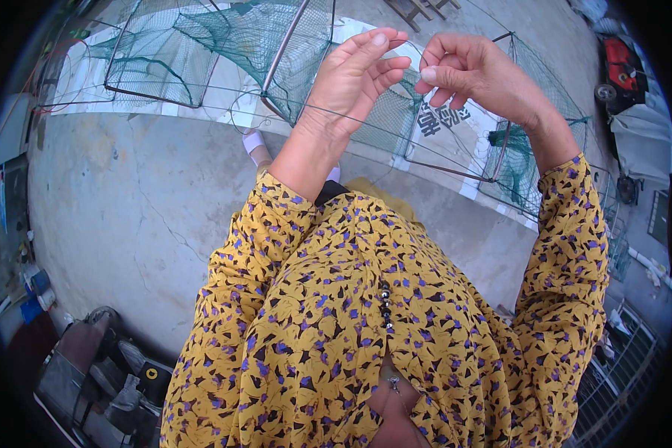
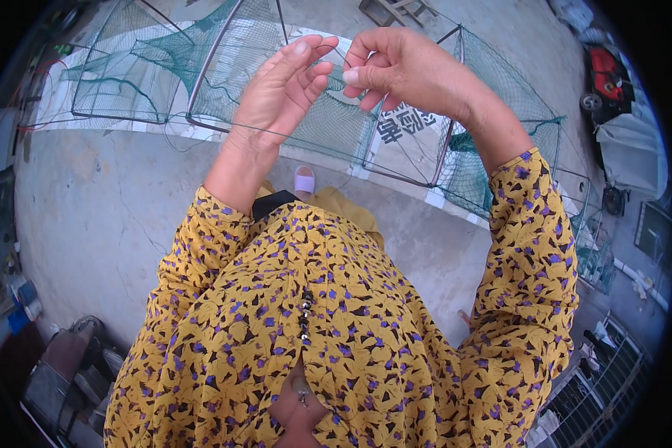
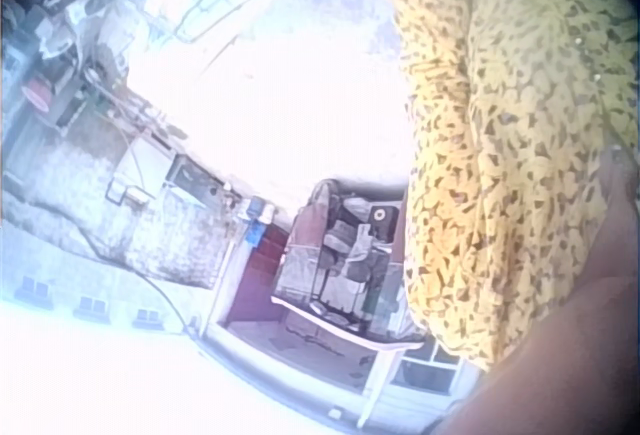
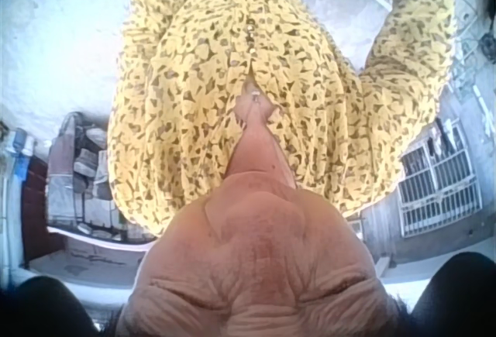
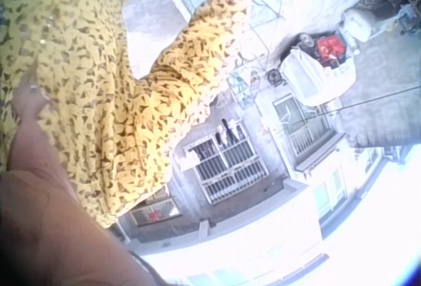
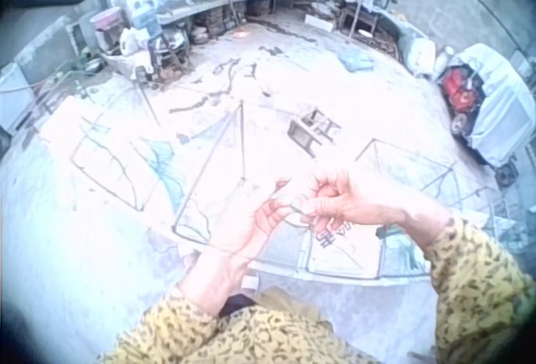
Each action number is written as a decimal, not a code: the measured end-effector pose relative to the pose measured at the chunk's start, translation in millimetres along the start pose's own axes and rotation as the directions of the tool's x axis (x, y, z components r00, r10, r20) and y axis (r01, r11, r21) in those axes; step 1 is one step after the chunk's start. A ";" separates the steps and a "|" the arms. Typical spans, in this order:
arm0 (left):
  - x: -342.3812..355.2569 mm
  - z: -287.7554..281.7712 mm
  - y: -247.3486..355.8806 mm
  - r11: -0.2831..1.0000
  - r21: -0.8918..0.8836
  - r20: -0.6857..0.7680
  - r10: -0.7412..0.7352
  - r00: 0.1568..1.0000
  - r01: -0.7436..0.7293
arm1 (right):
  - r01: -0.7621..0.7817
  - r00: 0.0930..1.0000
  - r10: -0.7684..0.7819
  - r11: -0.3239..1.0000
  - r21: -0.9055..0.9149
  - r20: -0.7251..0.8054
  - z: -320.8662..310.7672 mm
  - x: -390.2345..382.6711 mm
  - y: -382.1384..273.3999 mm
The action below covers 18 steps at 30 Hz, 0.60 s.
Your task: The person threads a thin line through the mesh of a green net and ties it to the metal frame of a collapsible fishing trap.
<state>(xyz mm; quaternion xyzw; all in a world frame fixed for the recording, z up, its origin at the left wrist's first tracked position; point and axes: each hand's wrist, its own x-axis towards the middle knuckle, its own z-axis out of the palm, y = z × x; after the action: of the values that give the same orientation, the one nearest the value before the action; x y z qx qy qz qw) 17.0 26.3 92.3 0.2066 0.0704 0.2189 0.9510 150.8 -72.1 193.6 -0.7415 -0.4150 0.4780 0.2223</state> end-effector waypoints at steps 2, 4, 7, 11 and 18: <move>-6.6 -15.8 -12.0 0.919 0.354 -0.282 -0.073 0.957 0.174 | 0.049 0.998 -0.049 0.999 0.008 -0.046 1.0 -0.8 -2.9; -17.4 -11.9 -30.2 0.837 0.530 -0.214 -0.026 0.976 0.138 | 0.091 0.992 -0.089 0.996 0.018 -0.089 3.2 0.0 -2.3; -19.9 -13.1 -59.2 0.651 0.759 -0.074 0.059 0.995 0.018 | 0.156 0.982 -0.162 0.985 -0.067 -0.100 6.4 2.0 -3.1; -15.0 -14.7 -73.4 0.560 0.824 0.020 0.131 0.991 -0.090 | 0.196 0.969 -0.191 0.980 0.018 -0.155 6.9 0.7 -7.8; -10.9 -22.5 -70.1 0.594 0.803 0.004 0.084 0.996 -0.053 | 0.122 0.969 -0.095 0.986 0.112 -0.228 7.5 2.7 -7.9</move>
<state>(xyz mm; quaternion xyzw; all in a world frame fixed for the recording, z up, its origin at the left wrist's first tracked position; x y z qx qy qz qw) 29.3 -27.9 42.7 0.6103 0.1692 0.2037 0.7466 141.5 -66.0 194.6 -0.7511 -0.3969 0.4043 0.3391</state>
